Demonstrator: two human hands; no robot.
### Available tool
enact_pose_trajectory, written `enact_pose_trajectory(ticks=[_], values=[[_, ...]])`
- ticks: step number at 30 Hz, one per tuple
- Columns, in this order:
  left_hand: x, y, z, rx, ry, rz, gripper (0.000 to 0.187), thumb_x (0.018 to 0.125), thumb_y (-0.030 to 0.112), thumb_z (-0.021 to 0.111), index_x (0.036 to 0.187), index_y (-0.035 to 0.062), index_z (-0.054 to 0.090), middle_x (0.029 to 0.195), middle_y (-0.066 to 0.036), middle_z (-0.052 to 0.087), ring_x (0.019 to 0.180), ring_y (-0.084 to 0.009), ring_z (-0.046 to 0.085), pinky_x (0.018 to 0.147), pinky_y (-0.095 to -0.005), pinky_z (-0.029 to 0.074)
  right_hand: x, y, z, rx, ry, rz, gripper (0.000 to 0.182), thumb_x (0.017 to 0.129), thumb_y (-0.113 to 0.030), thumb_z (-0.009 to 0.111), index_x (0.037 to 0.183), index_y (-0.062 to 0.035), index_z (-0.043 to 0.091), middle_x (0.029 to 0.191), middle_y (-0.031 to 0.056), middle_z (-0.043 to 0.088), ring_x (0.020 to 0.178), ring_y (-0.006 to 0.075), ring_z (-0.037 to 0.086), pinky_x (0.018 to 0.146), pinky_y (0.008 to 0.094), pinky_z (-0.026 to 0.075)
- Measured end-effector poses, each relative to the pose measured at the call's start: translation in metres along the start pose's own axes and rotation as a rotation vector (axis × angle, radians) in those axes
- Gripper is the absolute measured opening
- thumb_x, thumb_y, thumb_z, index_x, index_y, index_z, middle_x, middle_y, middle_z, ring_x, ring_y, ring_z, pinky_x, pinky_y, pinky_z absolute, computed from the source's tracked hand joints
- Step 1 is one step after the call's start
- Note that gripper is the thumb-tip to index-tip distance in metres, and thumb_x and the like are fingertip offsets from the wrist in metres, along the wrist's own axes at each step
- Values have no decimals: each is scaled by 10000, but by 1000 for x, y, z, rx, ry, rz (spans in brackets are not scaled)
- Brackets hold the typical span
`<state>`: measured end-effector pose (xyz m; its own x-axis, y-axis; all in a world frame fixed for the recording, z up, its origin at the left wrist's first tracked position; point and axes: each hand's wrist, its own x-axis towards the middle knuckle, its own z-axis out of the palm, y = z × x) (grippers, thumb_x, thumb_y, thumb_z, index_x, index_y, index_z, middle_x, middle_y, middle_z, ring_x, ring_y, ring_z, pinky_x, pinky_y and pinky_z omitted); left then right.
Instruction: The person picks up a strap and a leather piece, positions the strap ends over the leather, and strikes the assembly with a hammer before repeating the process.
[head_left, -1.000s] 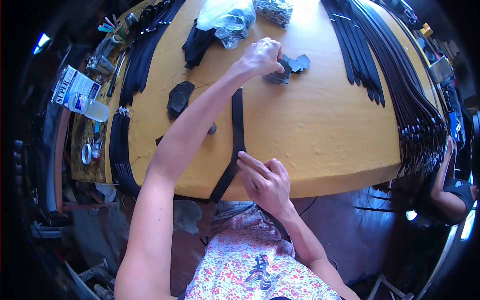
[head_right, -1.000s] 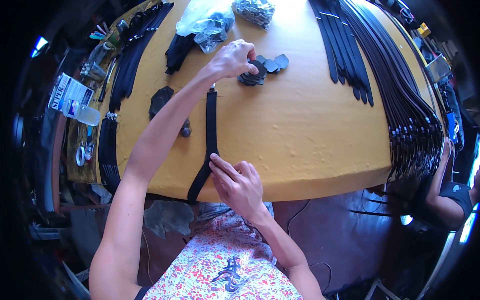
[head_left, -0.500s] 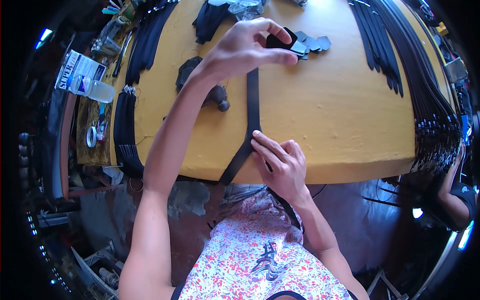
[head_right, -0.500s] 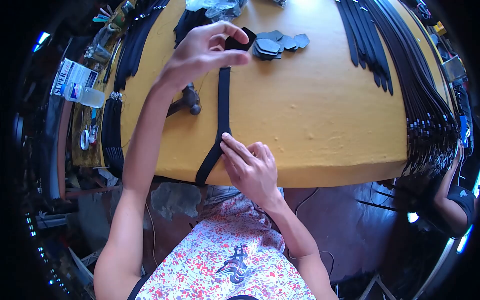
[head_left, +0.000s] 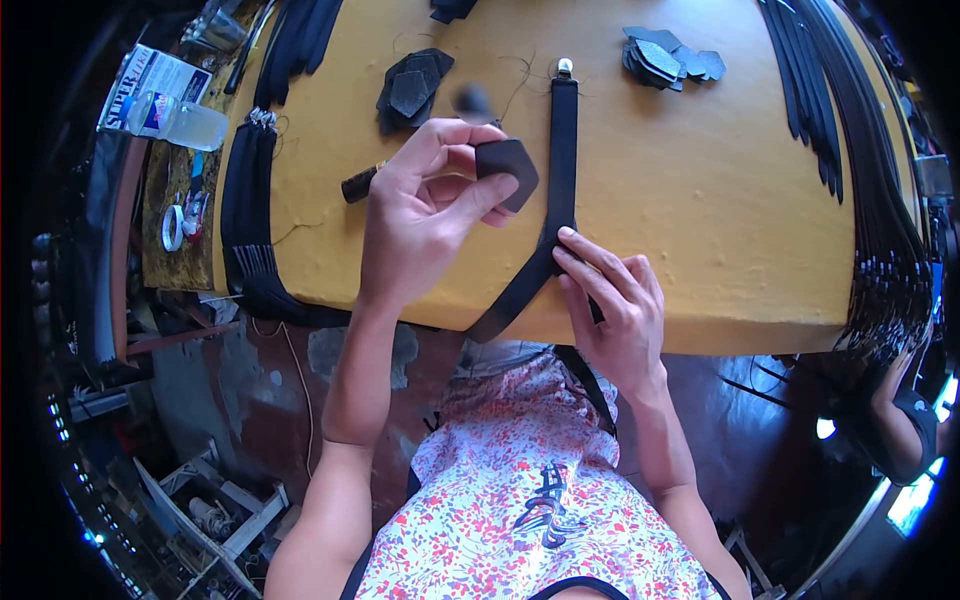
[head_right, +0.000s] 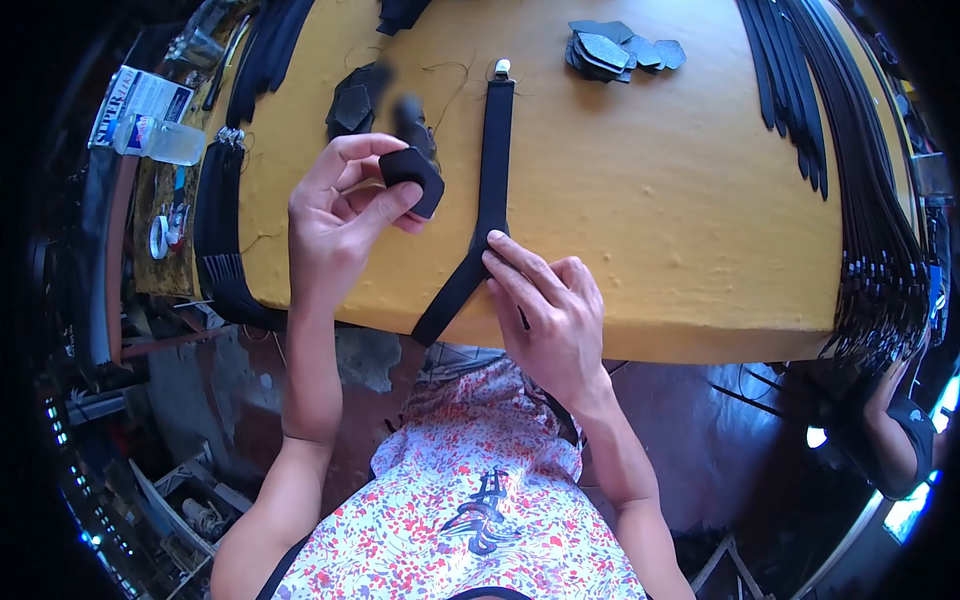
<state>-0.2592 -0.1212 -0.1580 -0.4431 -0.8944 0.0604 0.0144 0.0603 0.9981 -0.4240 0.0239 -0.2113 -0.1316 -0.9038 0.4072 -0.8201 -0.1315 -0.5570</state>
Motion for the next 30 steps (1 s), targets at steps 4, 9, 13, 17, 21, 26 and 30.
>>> enact_pose_trajectory(ticks=[4, 9, 13, 17, 21, 26, 30], values=[[-12, -10, -3, 52, -54, -49, 350, 886, -40, 752, 1214, 4, 637, 958, -82, 713, 809, -115, 700, 708, -228, 572, 3, 3, -3, 52, -37, 15, 327, 840, -3, 723, 1153, -93, 752, 1290, -19, 709, 747, 214, 544, 760, 322, 489], [-20, -28, 6, 69, -132, -60, 362, 885, -17, 771, 1223, 15, 645, 940, -51, 716, 833, -74, 675, 727, -193, 540, 3, 6, 0, 69, -35, 30, 398, 858, 43, 668, 1225, -105, 707, 1294, 1, 700, 784, 224, 583, 763, 333, 478], [-26, -32, 12, 66, -184, -134, 378, 888, -2, 777, 1243, 20, 649, 946, -36, 718, 837, -67, 673, 739, -184, 536, 2, 4, -1, 102, -30, 78, 503, 872, 17, 673, 1353, -121, 627, 1289, 18, 702, 802, 236, 604, 778, 349, 484], [-29, -41, 20, 85, -193, -131, 401, 900, -23, 758, 1283, 21, 648, 954, -38, 718, 841, -64, 674, 749, -181, 539, 2, 3, 0, 138, -27, 127, 647, 874, -13, 680, 1488, -122, 508, 1282, 22, 706, 774, 237, 592, 789, 357, 494], [-29, -49, 28, 107, -131, -27, 371, 863, -2, 778, 1222, 43, 696, 846, -21, 746, 645, -12, 609, 580, -195, 467, 1, 4, 2, 139, -23, 135, 692, 883, -24, 666, 1535, -113, 451, 1284, 19, 707, 759, 229, 582, 784, 353, 496], [-29, -47, 25, 175, -179, -34, 390, 871, -39, 764, 1246, 23, 680, 901, -40, 736, 744, -40, 641, 659, -196, 505, 1, 5, 3, 126, -16, 133, 711, 881, -28, 653, 1550, -86, 421, 1286, 16, 705, 754, 225, 579, 775, 352, 497], [-30, -56, 28, 166, -145, 40, 379, 833, -14, 800, 1196, 41, 708, 840, -28, 748, 611, -14, 598, 546, -202, 454, 1, 5, 3, 137, -17, 146, 726, 871, -19, 651, 1554, -82, 413, 1282, 17, 704, 751, 227, 578, 776, 353, 498]])
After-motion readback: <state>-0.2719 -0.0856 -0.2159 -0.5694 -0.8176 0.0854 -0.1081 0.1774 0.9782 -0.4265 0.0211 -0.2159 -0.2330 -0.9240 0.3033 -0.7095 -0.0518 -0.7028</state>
